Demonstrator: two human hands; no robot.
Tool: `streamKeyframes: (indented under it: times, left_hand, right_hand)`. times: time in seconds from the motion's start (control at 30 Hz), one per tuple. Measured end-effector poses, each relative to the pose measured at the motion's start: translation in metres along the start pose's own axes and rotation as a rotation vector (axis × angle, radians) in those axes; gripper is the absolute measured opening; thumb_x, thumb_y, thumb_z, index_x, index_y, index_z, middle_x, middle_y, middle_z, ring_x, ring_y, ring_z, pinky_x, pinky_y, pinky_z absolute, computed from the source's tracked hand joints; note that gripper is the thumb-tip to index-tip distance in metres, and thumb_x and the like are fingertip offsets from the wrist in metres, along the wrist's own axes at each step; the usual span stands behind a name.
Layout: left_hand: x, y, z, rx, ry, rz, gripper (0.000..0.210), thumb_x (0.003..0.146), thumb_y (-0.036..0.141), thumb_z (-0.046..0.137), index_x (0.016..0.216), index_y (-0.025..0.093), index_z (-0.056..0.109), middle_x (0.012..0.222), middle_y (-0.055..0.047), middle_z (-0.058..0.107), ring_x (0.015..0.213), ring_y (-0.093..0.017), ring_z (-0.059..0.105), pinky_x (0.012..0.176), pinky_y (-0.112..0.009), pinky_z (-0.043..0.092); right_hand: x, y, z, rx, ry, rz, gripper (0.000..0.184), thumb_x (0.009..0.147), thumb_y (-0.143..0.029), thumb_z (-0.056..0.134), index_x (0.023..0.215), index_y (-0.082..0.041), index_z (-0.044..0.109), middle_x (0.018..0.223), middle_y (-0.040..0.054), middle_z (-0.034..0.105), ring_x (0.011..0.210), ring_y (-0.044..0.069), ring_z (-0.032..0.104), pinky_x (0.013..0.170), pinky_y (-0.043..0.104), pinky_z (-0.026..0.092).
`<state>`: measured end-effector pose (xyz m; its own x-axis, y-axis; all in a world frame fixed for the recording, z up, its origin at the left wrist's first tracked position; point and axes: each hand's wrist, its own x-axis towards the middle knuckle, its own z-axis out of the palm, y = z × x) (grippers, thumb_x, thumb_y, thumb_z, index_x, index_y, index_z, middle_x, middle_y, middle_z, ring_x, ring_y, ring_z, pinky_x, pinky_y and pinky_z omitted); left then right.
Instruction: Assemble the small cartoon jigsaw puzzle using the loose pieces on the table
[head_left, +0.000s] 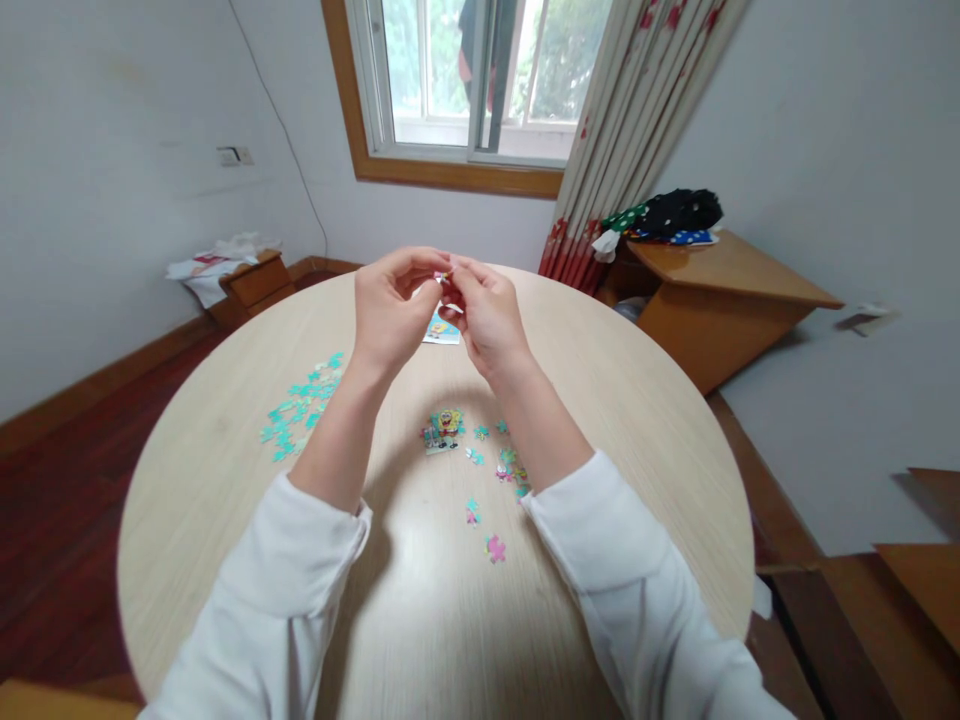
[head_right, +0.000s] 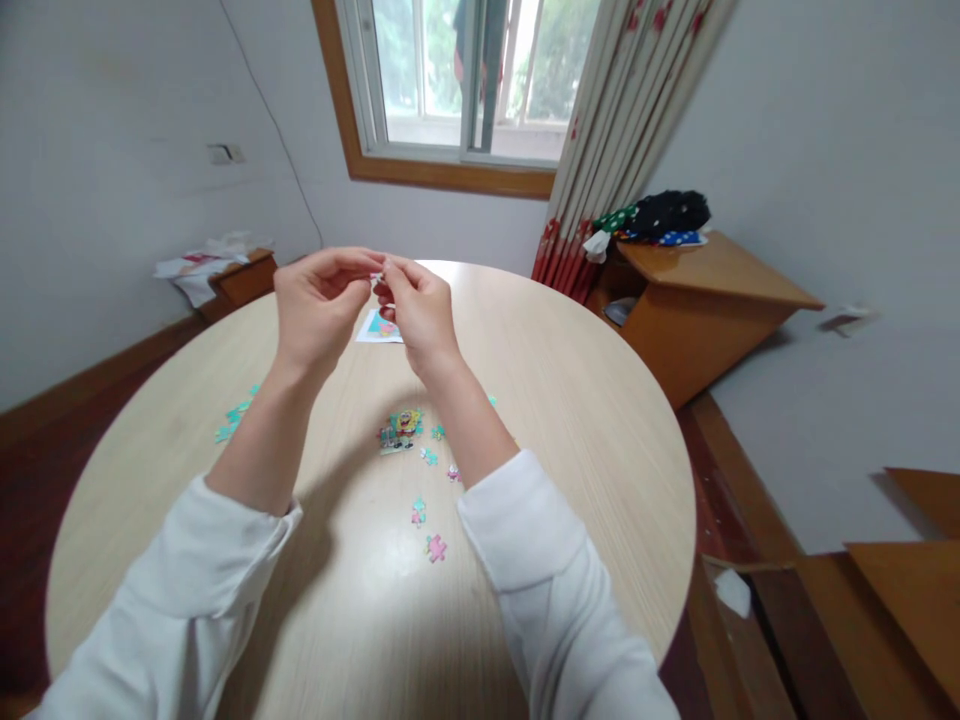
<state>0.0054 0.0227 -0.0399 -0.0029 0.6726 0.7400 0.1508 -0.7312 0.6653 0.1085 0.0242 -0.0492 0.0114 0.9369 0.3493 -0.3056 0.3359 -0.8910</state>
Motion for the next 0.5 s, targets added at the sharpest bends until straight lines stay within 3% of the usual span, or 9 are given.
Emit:
streamKeyframes:
  times: [0.13,0.4,0.5]
  left_hand:
    - [0.001,0.005,-0.002,-0.013,-0.005,0.020,0.007,0.078,0.019,0.063,0.084,0.018,0.065,0.088,-0.003,0.070,0.093,-0.020,0.069,0.084,-0.035,0.057]
    - [0.005,0.026,-0.002,0.025,0.024,0.066,0.029,0.075,0.028,0.073,0.101,0.023,0.061,0.112,-0.004,0.066,0.112,-0.024,0.061,0.086,-0.032,0.055]
    - [0.009,0.028,-0.006,0.012,0.014,0.029,0.031,0.072,0.027,0.075,0.099,0.024,0.060,0.108,-0.003,0.067,0.105,-0.021,0.063,0.080,-0.028,0.056]
  right_hand:
    - [-0.005,-0.008,0.003,-0.059,-0.021,-0.040,0.024,0.087,-0.041,0.058,0.103,-0.024,0.064,0.076,-0.0047,0.057,0.072,0.005,0.059,0.059,0.015,0.044]
    - [-0.007,-0.021,0.003,-0.088,-0.010,-0.159,0.023,0.090,-0.039,0.052,0.101,-0.021,0.063,0.082,-0.0045,0.055,0.088,0.007,0.062,0.066,0.017,0.045]
    - [-0.004,-0.020,0.000,-0.144,-0.016,-0.208,0.027,0.090,-0.044,0.050,0.102,-0.022,0.062,0.079,-0.0043,0.055,0.088,0.008,0.063,0.067,0.018,0.046]
